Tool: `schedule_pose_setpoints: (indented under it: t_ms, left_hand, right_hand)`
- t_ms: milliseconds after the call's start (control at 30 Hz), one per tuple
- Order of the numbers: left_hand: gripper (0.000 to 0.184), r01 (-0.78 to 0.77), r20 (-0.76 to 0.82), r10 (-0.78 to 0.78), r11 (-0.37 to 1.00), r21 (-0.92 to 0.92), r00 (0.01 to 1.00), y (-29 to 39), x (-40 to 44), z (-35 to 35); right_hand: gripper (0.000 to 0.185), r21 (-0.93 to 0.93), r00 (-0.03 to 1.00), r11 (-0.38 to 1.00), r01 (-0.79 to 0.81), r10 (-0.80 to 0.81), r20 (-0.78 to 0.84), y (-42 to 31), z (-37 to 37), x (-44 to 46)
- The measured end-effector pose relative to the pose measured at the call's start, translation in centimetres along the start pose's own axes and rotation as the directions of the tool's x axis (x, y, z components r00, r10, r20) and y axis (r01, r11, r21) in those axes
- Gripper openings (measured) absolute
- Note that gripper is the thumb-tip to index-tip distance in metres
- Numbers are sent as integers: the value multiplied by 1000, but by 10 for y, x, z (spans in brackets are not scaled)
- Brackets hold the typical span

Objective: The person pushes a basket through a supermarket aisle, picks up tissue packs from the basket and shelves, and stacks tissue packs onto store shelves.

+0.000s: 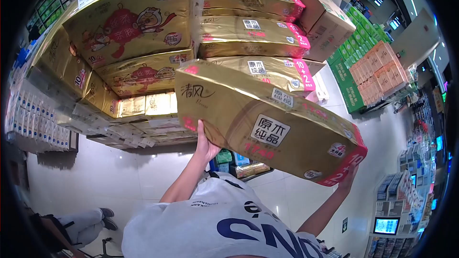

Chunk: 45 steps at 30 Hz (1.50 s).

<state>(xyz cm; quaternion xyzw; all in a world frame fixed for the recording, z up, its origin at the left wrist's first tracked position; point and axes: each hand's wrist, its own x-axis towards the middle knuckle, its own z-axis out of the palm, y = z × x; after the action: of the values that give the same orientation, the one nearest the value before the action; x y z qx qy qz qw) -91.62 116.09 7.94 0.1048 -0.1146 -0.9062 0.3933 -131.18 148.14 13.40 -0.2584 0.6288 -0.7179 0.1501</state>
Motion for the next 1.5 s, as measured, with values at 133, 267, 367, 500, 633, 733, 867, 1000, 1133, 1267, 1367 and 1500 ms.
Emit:
schedule_pose_setpoints:
  t_ms: [133,267,367,500,633,733,867,1000,1133,1267,1367,1500]
  left_hand:
    - [85,66,-25,-66,998,1,997,-8,-18,-29]
    - [89,119,-37,-118,992,30,992,-16,-12,-31]
    - [87,170,3,-171,983,71,985,-18,2,-13]
    - [75,155,-74,-149,985,79,986,-25,19,4]
    - [62,95,-129,-96,995,-20,987,-27,40,11]
    - [63,66,-176,-69,998,-22,982,-25,53,20]
    - [63,50,-218,-41,998,33,975,-22,73,38]
    - [64,139,-203,-98,970,197,974,-12,87,31]
    - [66,219,-180,-159,896,385,971,-4,80,12]
    - [66,181,-296,-63,903,390,953,-6,61,-7]
    - [59,37,-299,92,917,398,950,2,42,-25]
    - [65,-58,-326,240,874,483,914,33,31,-52]
  right_hand:
    - [89,-7,995,996,-93,93,48,-1,9,13]
    - [72,-3,983,995,-102,101,153,-6,24,65]
    - [67,-90,955,985,-149,167,243,-16,43,122]
    - [67,-211,954,973,-89,144,261,-21,71,181]
    - [59,-242,920,967,-78,163,356,-28,103,223]
    - [65,-214,891,969,-122,202,407,-17,114,269]
    - [90,391,911,857,-335,188,368,13,144,297]
    - [82,327,889,890,-317,399,-225,121,194,305]
    - [59,142,891,902,-407,427,-156,138,255,229]
    - [44,294,857,809,-509,507,89,125,281,185]
    - [50,281,766,714,-641,614,190,123,277,178]
    - [51,282,760,707,-648,622,187,111,283,168]
